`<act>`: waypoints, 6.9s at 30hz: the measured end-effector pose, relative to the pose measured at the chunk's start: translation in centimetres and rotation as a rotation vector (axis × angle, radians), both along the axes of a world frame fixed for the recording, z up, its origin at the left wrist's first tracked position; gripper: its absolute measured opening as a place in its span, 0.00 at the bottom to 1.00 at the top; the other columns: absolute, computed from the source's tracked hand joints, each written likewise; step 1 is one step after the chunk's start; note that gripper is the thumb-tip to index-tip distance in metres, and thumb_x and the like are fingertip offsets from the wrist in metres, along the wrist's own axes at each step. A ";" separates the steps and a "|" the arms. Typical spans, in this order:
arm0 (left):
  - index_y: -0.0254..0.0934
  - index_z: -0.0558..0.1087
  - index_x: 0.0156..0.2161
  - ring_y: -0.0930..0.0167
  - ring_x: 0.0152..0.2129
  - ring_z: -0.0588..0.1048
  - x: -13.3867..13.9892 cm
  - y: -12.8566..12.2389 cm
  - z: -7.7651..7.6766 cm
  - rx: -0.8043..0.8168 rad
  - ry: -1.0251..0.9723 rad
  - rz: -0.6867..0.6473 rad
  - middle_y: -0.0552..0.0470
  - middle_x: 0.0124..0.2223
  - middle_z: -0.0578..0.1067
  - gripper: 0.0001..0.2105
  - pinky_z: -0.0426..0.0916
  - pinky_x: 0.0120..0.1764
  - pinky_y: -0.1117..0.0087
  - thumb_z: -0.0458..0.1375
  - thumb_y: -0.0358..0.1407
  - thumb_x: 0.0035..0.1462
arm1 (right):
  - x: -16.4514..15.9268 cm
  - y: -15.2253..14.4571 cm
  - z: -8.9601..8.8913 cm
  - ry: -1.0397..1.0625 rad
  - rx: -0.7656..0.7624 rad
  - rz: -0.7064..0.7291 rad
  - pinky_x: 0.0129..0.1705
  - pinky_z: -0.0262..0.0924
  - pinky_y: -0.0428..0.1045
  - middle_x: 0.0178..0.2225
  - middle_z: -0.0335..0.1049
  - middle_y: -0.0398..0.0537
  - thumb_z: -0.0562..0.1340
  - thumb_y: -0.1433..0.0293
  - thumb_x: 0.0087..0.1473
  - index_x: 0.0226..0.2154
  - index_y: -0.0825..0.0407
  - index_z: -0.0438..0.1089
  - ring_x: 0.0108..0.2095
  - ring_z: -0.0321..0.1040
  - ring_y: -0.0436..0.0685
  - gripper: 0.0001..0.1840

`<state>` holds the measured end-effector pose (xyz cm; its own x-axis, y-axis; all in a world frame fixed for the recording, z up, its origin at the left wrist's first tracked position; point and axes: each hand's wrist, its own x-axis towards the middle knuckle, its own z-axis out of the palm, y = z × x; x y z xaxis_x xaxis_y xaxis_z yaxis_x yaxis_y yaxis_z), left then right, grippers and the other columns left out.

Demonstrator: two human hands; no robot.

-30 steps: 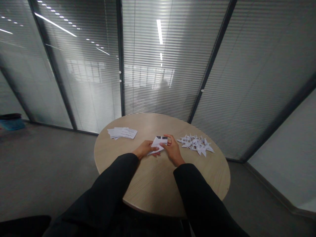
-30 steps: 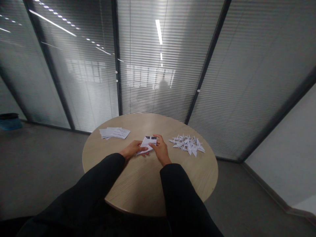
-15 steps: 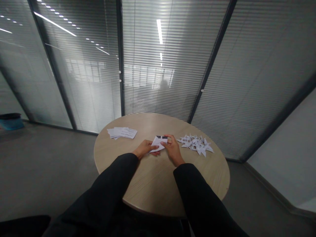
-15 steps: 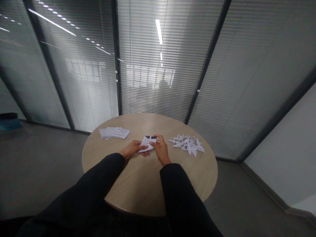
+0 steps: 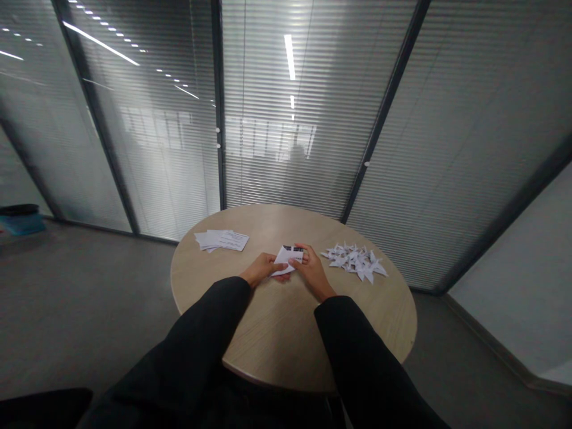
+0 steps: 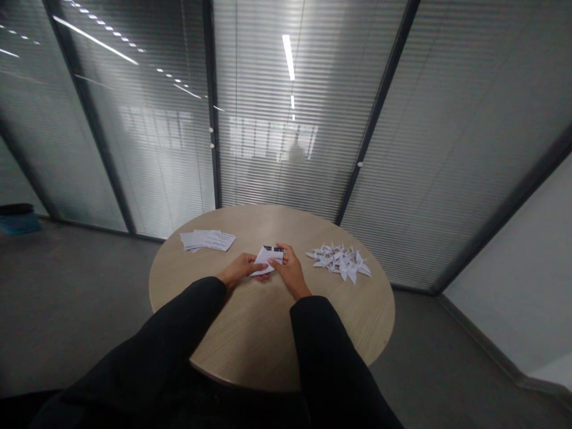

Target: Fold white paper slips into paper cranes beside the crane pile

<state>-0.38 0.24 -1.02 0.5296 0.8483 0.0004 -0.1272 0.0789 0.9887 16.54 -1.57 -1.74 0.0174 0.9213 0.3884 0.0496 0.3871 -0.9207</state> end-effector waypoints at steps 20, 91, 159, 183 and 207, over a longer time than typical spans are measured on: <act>0.24 0.77 0.31 0.67 0.25 0.77 -0.1 -0.1 0.0 0.007 0.028 -0.009 0.43 0.27 0.78 0.21 0.71 0.35 0.68 0.70 0.41 0.35 | 0.1 -0.5 0.8 -0.058 -0.020 -0.054 0.35 0.67 0.52 0.32 0.75 0.47 0.68 0.66 0.38 0.42 0.51 0.68 0.32 0.73 0.58 0.25; 0.33 0.65 0.35 0.64 0.31 0.79 -0.1 -0.2 0.7 0.154 -0.136 0.022 0.45 0.32 0.79 0.22 0.73 0.37 0.62 0.70 0.40 0.39 | 2.5 1.0 0.3 0.031 0.099 -0.457 0.37 0.65 0.54 0.34 0.74 0.51 0.69 0.58 0.38 0.40 0.54 0.69 0.34 0.70 0.59 0.27; 0.31 0.76 0.28 0.71 0.26 0.74 0.1 -0.1 1.1 0.062 -0.303 0.462 0.49 0.28 0.77 0.17 0.70 0.38 0.67 0.71 0.40 0.32 | 0.2 -0.6 0.4 -0.241 -0.198 0.099 0.28 0.60 0.46 0.26 0.74 0.46 0.69 0.63 0.35 0.32 0.59 0.74 0.25 0.67 0.52 0.20; 0.29 0.78 0.30 0.71 0.25 0.74 0.0 -0.5 1.4 0.054 -0.242 0.387 0.46 0.29 0.78 0.21 0.69 0.34 0.70 0.69 0.45 0.35 | 0.2 -1.0 0.7 -0.249 -0.267 0.210 0.28 0.59 0.46 0.25 0.73 0.47 0.70 0.65 0.34 0.32 0.60 0.75 0.25 0.66 0.52 0.20; 0.34 0.68 0.17 0.78 0.13 0.63 0.4 0.3 0.5 0.166 -0.206 0.695 0.57 0.16 0.65 0.19 0.57 0.19 0.76 0.62 0.48 0.44 | -0.5 -1.6 1.9 -0.308 -0.314 0.306 0.21 0.57 0.45 0.21 0.71 0.46 0.72 0.63 0.32 0.28 0.60 0.75 0.21 0.65 0.52 0.20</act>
<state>0.00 0.51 -0.55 -0.1542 0.9678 0.1990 -0.2772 -0.2357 0.9315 16.00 -3.19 0.19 -0.3411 0.9393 0.0376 0.2638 0.1341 -0.9552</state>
